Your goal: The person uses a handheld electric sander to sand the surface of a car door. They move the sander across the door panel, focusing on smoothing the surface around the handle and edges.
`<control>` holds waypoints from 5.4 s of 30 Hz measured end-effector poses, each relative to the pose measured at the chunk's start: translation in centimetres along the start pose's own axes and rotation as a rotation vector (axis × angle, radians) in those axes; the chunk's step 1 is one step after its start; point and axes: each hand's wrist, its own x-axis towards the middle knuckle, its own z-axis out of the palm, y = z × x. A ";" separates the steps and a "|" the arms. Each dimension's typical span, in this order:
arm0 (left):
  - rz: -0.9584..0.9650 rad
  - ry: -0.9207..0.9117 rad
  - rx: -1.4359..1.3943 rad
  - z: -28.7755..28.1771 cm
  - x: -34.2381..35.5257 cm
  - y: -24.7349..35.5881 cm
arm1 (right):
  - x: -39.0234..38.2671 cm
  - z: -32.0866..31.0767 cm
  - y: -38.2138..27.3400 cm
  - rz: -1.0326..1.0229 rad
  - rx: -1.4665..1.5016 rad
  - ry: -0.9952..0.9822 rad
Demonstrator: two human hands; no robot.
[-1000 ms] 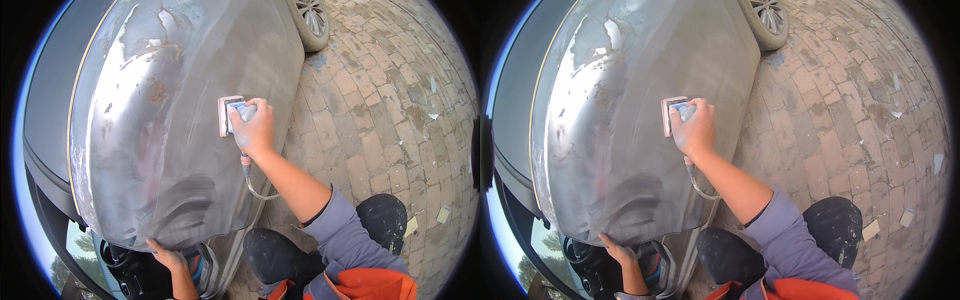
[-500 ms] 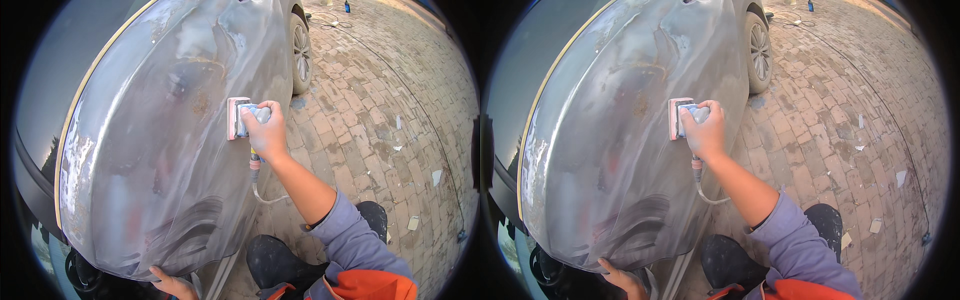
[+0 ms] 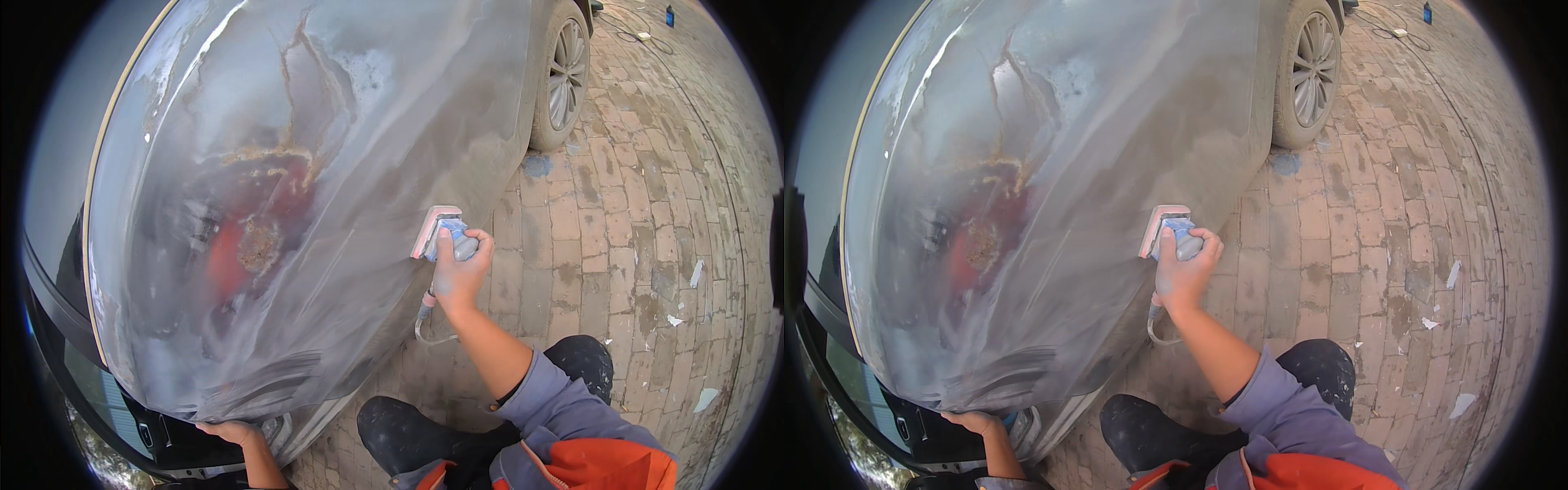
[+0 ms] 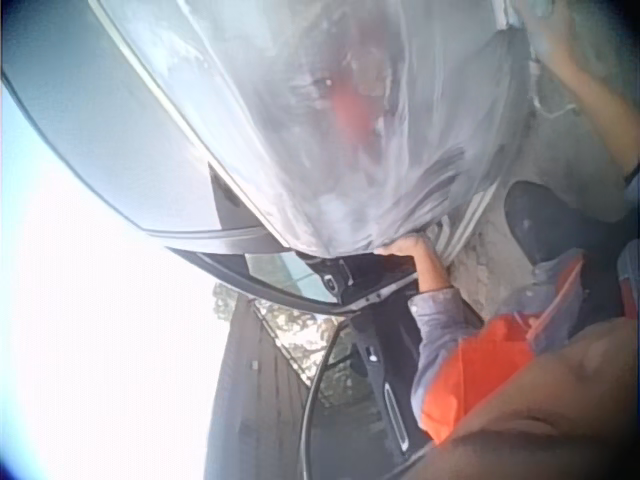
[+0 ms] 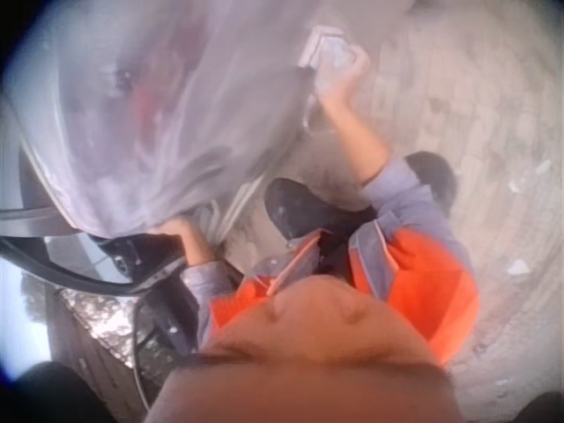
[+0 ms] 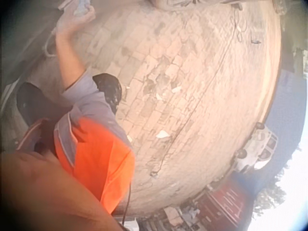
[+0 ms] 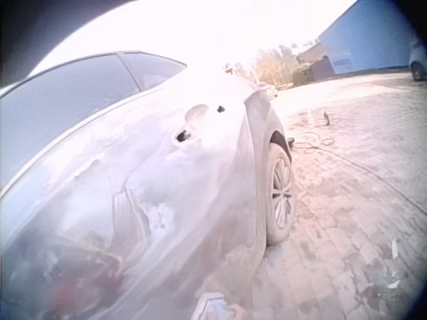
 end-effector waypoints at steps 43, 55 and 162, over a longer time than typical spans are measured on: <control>-0.002 0.004 0.030 1.2 -1.8 1.2 | -6.0 -3.1 9.1 -0.481 -0.243 -0.297; -0.008 0.021 0.067 2.3 -3.2 1.9 | 1.8 -0.7 -0.9 -0.182 -0.077 -0.043; -0.073 0.071 0.098 0.3 0.0 0.3 | 9.6 -1.0 -9.1 -0.654 -0.041 -0.115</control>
